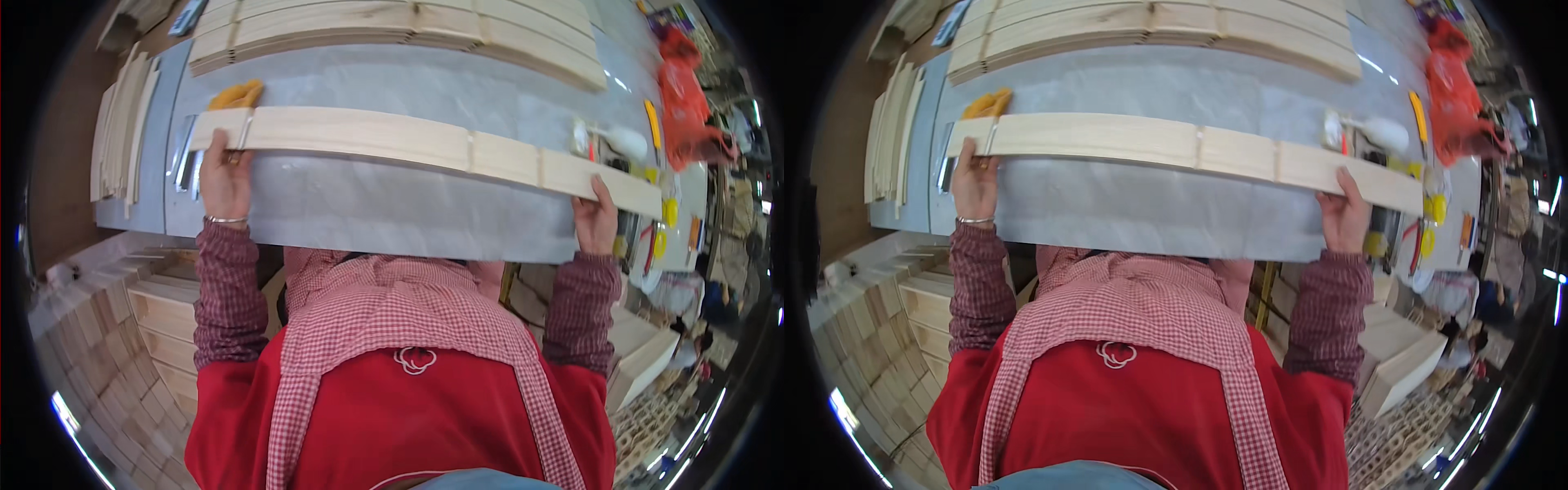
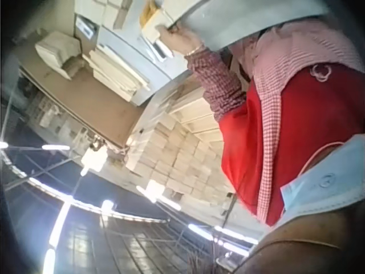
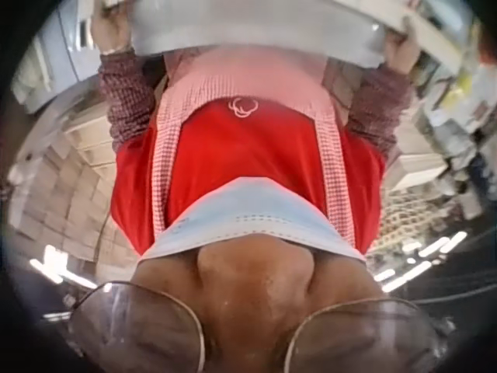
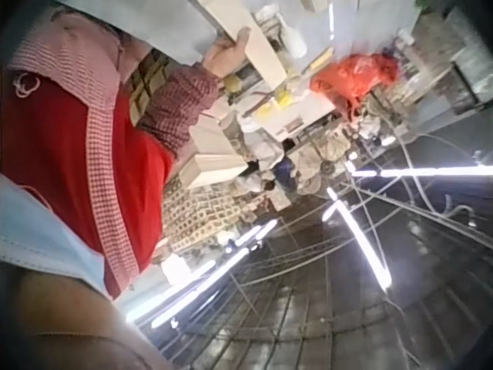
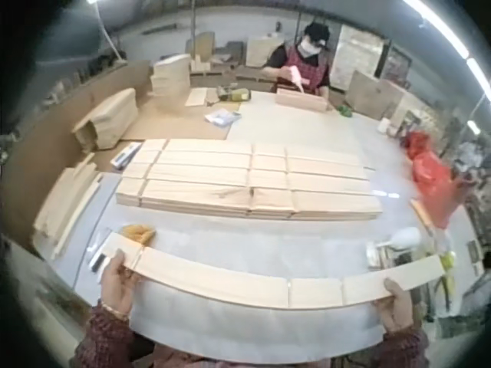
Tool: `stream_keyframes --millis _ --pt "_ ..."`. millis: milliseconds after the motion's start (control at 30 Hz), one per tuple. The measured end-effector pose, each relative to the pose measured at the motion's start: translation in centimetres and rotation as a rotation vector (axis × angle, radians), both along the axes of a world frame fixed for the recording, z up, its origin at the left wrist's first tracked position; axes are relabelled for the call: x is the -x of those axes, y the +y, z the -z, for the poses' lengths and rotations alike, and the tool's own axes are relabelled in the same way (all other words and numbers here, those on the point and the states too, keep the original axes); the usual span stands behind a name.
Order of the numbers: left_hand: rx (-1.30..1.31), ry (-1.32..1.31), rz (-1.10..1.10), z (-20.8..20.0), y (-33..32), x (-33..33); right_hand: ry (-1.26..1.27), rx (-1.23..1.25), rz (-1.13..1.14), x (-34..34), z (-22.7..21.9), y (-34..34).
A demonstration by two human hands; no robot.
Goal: Assembling small wooden boxes using wood glue and a pneumatic nail gun.
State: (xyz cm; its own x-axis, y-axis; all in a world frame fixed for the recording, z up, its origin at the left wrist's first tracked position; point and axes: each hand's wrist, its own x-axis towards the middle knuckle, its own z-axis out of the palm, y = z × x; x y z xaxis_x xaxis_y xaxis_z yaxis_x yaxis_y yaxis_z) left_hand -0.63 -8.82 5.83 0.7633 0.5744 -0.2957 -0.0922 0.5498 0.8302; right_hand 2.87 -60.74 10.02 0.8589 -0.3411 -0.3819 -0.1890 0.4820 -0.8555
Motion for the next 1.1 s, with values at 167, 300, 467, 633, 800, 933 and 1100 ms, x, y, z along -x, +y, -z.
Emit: stream_keyframes --millis 167,300,467,633,800,933,1100 --pt "0.019 0.034 -0.005 1.3 0.6 2.3 0.019 0.214 -0.067 0.8 1.1 0.0" --pt "0.014 0.038 0.014 1.5 0.7 3.3 -0.016 0.45 -0.092 1.2 0.6 1.2" --pt "-0.067 0.038 0.033 1.5 1.1 4.0 -0.149 0.821 -0.177 0.8 -1.0 4.4" --pt "-0.262 0.108 -0.027 2.1 0.7 4.6 -0.424 1.004 -0.333 -0.2 -2.7 7.6" --pt "-0.456 0.13 -0.068 1.1 -0.8 5.2 -0.593 1.105 -0.442 -0.9 -4.2 10.5" --pt "-0.602 0.13 -0.054 0.3 -1.8 6.0 -0.734 1.241 -0.538 -1.4 -5.2 12.7" --pt "-0.825 0.098 0.021 1.3 -3.6 6.3 -0.964 1.546 -0.643 -1.4 -5.7 17.0"
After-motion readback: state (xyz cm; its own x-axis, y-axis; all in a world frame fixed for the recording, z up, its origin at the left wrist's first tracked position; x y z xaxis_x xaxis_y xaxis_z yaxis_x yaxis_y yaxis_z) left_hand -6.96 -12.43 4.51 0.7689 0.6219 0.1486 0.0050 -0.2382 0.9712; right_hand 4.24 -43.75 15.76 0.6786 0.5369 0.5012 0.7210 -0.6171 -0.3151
